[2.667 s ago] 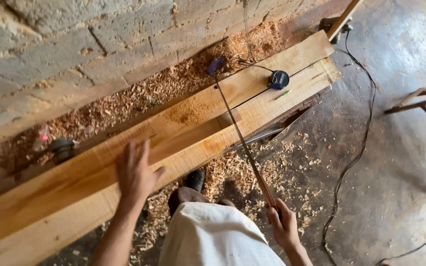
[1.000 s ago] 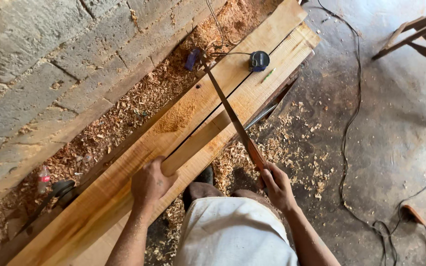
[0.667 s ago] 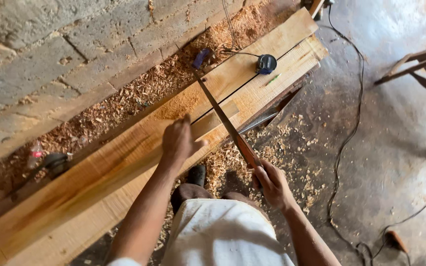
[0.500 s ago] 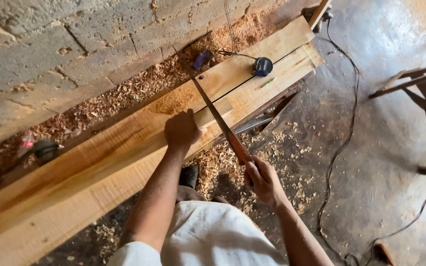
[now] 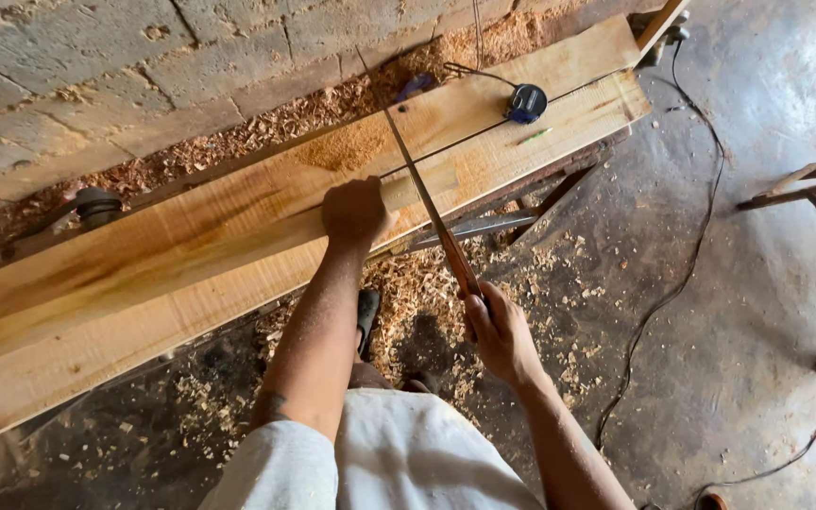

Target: The person uses a hand saw to cut a long wooden plank resting on a workbench. They hold the wood steady with one hand while sawing back and forth with the other, creating sawdust on the floor.

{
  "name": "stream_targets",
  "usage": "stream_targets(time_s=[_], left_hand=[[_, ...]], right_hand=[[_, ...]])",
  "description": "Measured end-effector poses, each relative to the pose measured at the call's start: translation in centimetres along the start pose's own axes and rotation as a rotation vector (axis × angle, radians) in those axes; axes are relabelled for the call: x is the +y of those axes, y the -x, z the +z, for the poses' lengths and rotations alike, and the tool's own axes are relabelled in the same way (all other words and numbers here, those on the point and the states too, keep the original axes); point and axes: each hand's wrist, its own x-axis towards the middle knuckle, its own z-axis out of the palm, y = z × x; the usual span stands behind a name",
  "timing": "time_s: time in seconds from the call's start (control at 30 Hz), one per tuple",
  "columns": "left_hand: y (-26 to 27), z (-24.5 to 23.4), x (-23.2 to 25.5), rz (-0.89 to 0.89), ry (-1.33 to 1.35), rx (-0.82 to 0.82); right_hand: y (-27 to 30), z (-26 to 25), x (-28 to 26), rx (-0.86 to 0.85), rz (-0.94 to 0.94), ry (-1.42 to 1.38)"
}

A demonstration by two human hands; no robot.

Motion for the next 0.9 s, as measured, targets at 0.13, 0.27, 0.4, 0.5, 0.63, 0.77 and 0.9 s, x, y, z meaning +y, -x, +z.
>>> stream_targets(time_s=[0.13, 0.27, 0.4, 0.5, 0.63, 0.77, 0.9], left_hand=[[0.2, 0.2, 0.0, -0.014, -0.011, -0.018], [-0.2, 2.0, -0.3, -0.007, -0.056, -0.012], [-0.1, 4.5, -0.7, 0.022, -0.067, 0.125], [-1.4, 4.7, -1.0, 0.004, -0.021, 0.032], [-2.7, 4.2, -1.6, 0.002, 0.045, -0.028], [-4.2, 3.1, -2.6, -0.023, 0.085, -0.063], [-3.4, 1.9, -2.4, 0.051, 0.134, 0.016]], right_hand=[[0.5, -0.3, 0.5, -0.019, 0.072, 0.014], [1.6, -0.1, 2.0, -0.024, 0.044, 0.033], [2.6, -0.5, 2.8, -0.023, 0.114, 0.041], [5.9, -2.0, 2.7, 0.004, 0.057, 0.064], [11.0, -3.0, 1.9, 0.038, 0.111, 0.054], [6.3, -2.0, 1.9, 0.025, 0.241, 0.139], [-6.4, 0.4, 0.3, 0.010, 0.048, 0.175]])
